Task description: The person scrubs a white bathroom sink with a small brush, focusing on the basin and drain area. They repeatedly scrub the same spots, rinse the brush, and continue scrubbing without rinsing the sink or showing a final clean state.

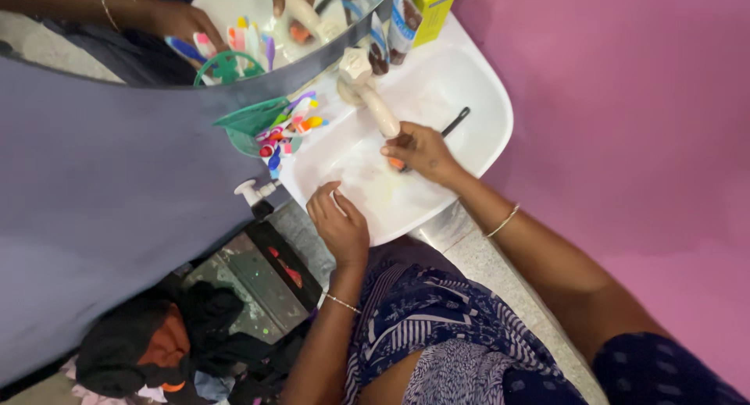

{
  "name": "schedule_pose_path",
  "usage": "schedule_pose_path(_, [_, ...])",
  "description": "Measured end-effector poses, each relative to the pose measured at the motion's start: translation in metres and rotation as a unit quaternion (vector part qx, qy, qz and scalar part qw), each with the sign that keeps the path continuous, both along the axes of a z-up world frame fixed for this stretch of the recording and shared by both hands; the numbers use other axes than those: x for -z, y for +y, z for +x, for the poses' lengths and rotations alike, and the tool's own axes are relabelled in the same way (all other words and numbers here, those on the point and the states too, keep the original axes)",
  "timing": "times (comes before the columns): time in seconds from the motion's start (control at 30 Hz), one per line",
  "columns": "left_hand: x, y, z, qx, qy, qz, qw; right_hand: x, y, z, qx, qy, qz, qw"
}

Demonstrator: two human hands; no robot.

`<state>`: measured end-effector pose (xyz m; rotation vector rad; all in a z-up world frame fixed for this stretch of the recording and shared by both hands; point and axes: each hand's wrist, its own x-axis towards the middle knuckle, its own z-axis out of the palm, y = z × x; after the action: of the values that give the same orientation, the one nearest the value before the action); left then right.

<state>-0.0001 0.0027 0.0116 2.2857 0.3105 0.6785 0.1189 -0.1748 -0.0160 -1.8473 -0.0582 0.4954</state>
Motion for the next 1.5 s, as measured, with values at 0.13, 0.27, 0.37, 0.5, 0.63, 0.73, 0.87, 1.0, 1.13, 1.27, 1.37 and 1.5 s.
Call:
schedule_pose_path(0.13, [-0.004,-0.001,-0.001,0.02,0.015,-0.004,1.0,-0.018,0.014,-0.004,0.044,0.08,0.046,0.995])
schedule_pose_path(0.27, [-0.005,-0.001,0.0,0.042,0.029,0.009,0.999,-0.019,0.003,0.014,-0.055,0.031,0.211,0.975])
schedule_pose_path(0.37, [-0.005,-0.002,-0.001,0.043,0.032,0.012,0.998,-0.015,-0.007,0.023,-0.087,0.036,0.195,0.976])
schedule_pose_path(0.5, [-0.004,-0.003,0.0,0.034,0.041,0.011,0.999,0.004,0.001,0.014,0.008,0.027,0.139,0.99])
schedule_pose_path(0.63, [-0.003,-0.003,0.002,0.033,0.037,0.01,0.999,0.025,0.012,-0.001,0.08,-0.012,0.142,0.987])
schedule_pose_path(0.73, [-0.003,-0.004,0.003,0.029,0.037,0.017,0.999,0.035,-0.002,0.012,-0.007,-0.028,0.191,0.981])
schedule_pose_path(0.87, [-0.003,-0.003,0.004,0.03,0.042,0.019,0.999,0.029,-0.016,0.034,-0.101,0.04,0.201,0.974])
schedule_pose_path(1.0, [-0.002,-0.005,0.005,0.033,0.044,0.024,0.998,0.011,-0.019,0.027,-0.067,0.197,0.302,0.93])
schedule_pose_path(1.13, [-0.003,-0.004,0.006,0.034,0.045,0.028,0.998,0.013,-0.009,0.012,0.047,0.298,0.503,0.81])
schedule_pose_path(1.27, [-0.004,-0.004,0.01,0.043,0.039,0.023,0.998,0.028,0.018,-0.002,0.153,0.289,0.543,0.774])
schedule_pose_path(1.37, [-0.005,-0.004,0.009,0.038,0.045,0.029,0.998,0.035,0.044,-0.016,0.22,0.21,0.577,0.758])
schedule_pose_path(1.5, [-0.006,-0.006,0.01,0.036,0.06,0.037,0.997,0.042,0.082,-0.009,0.344,0.123,0.583,0.726])
